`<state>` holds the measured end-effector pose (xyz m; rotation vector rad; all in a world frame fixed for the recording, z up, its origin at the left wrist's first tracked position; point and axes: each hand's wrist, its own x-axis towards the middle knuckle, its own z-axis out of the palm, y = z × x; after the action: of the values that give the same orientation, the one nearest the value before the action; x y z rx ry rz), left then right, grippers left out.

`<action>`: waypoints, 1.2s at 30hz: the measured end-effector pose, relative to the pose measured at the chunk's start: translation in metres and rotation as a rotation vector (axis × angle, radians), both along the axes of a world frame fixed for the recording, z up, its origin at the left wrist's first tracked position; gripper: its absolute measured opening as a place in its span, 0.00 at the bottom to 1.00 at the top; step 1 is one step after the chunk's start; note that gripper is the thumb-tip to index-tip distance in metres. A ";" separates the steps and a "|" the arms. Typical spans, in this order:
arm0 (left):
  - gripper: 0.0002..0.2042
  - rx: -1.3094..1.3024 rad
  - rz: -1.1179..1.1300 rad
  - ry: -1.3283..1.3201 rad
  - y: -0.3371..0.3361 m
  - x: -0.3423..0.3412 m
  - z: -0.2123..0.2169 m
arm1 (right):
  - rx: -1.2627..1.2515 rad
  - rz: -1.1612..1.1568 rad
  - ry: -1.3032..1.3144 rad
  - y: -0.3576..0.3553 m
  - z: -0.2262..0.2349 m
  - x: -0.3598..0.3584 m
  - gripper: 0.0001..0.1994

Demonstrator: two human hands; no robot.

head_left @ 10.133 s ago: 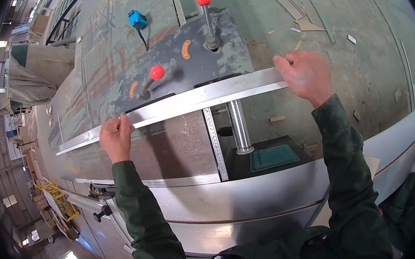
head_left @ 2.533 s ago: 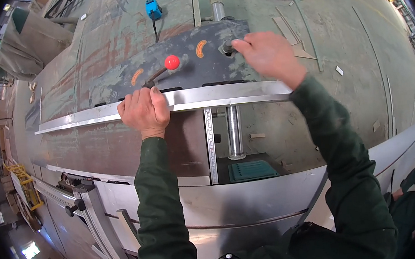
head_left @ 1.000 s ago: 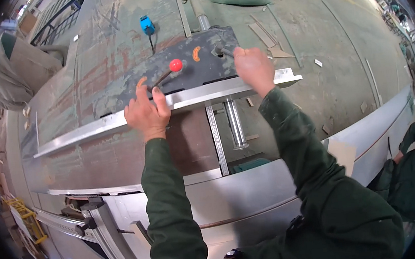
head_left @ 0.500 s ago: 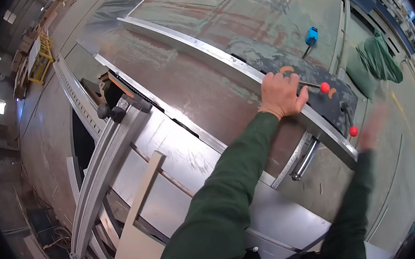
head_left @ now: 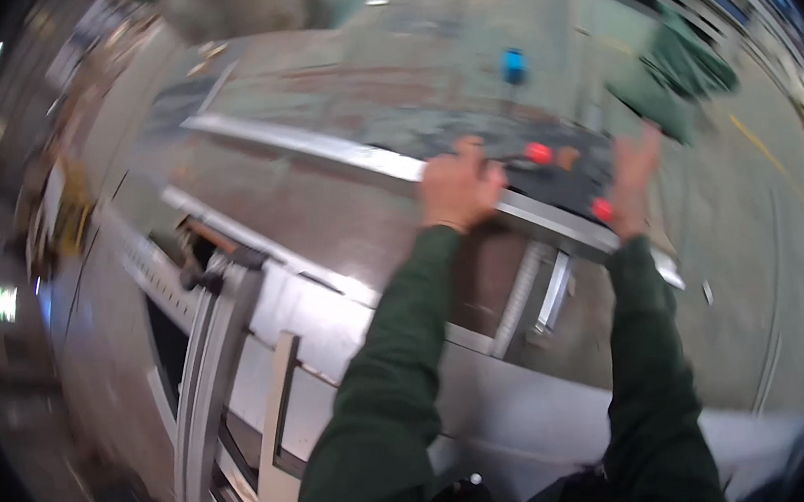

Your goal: Measuring wood panels with a tape measure and positioning them on a sliding table saw.

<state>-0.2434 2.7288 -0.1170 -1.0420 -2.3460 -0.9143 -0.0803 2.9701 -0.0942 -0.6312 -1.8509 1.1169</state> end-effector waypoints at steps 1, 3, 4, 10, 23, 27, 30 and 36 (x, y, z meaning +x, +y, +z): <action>0.22 -0.054 -0.030 -0.032 -0.002 0.000 -0.001 | 0.230 -0.121 -0.265 -0.007 0.011 0.005 0.37; 0.19 -0.168 -0.057 -0.142 -0.004 -0.005 -0.001 | 0.432 -0.164 -0.258 -0.034 0.031 0.080 0.35; 0.20 -0.264 -0.027 -0.155 -0.003 -0.008 -0.001 | 0.441 -0.215 -0.342 -0.050 0.038 0.137 0.34; 0.30 -0.029 -0.075 -0.083 -0.008 0.004 0.001 | -0.157 -0.861 -0.523 -0.186 0.025 0.539 0.30; 0.25 -0.536 -0.846 -0.601 -0.148 0.519 0.005 | -0.670 -0.886 -0.497 -0.373 -0.014 0.637 0.32; 0.31 -0.596 -0.642 -0.498 -0.161 0.515 0.020 | -0.830 -0.615 -0.659 -0.353 0.026 0.592 0.36; 0.30 -0.527 -0.408 -0.359 -0.175 0.470 0.017 | -1.225 -0.148 -0.498 -0.361 0.041 0.576 0.37; 0.23 -0.516 -0.023 -0.591 -0.236 0.425 0.010 | -0.047 -0.333 -0.912 -0.264 0.002 0.583 0.31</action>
<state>0.1814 2.4931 -0.1066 -1.0885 -3.1886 -0.7011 0.5028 2.7064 -0.0918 -1.6009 -2.3187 0.6806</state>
